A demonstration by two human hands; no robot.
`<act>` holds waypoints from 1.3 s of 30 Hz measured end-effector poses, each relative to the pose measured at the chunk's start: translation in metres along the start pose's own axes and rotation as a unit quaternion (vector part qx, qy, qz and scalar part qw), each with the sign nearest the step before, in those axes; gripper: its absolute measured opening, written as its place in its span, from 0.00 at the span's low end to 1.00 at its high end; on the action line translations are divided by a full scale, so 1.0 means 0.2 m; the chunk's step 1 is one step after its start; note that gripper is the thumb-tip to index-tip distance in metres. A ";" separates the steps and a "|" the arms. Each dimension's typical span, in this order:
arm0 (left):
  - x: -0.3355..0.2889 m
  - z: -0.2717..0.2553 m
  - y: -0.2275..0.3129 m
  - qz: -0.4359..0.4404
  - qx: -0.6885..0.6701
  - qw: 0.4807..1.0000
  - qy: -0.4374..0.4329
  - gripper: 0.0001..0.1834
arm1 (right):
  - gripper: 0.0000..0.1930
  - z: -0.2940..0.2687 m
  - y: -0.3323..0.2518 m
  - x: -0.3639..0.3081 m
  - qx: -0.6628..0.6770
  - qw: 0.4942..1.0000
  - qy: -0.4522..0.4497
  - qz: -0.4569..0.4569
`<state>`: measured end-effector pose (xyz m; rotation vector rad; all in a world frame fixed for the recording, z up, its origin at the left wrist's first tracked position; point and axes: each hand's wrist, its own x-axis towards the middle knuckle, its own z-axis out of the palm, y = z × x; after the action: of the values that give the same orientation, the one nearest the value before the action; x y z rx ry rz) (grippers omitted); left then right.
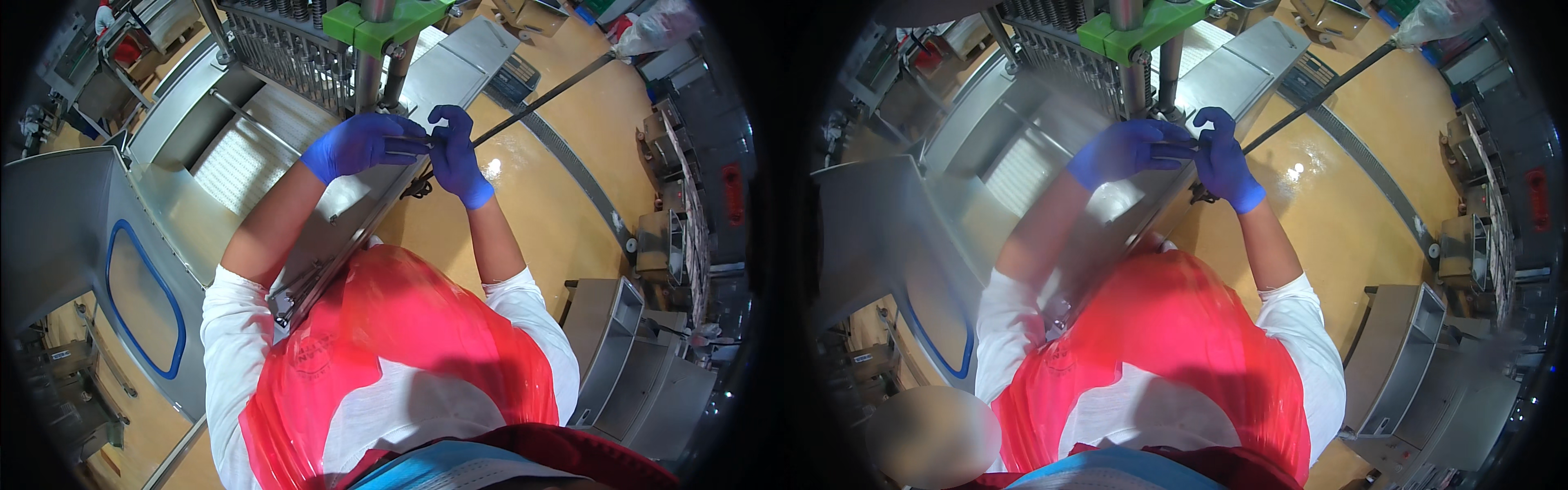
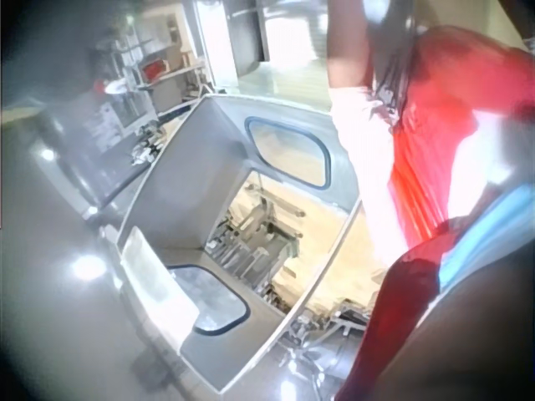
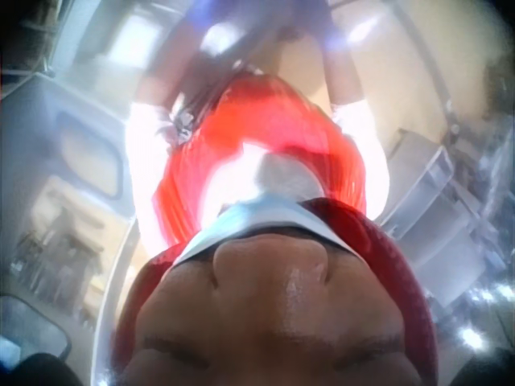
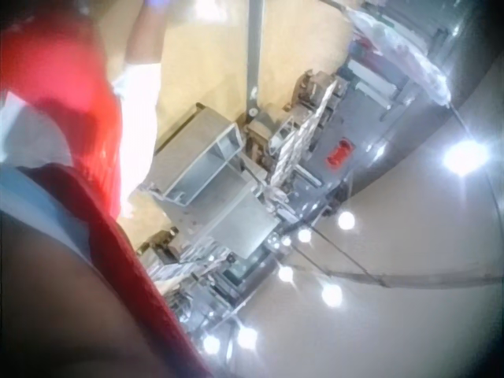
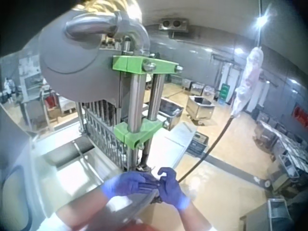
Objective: The person walks through a commercial kitchen and approaches a stainless steel machine. They use a small metal tool to adjust or tighten components within the machine's internal mechanism, repeatedly inserting and turning the tool in various slots.
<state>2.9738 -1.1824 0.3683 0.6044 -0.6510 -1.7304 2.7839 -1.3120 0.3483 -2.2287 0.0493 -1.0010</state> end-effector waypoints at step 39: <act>-0.51 0.50 0.34 0.406 0.700 0.513 0.288 0.13 | 0.19 0.34 0.10 0.14 0.085 0.995 0.048 -0.013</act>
<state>2.9751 -1.0869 0.4930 1.5199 -1.4553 0.2883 2.8548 -1.2970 0.3220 -2.0319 -0.0228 -1.0843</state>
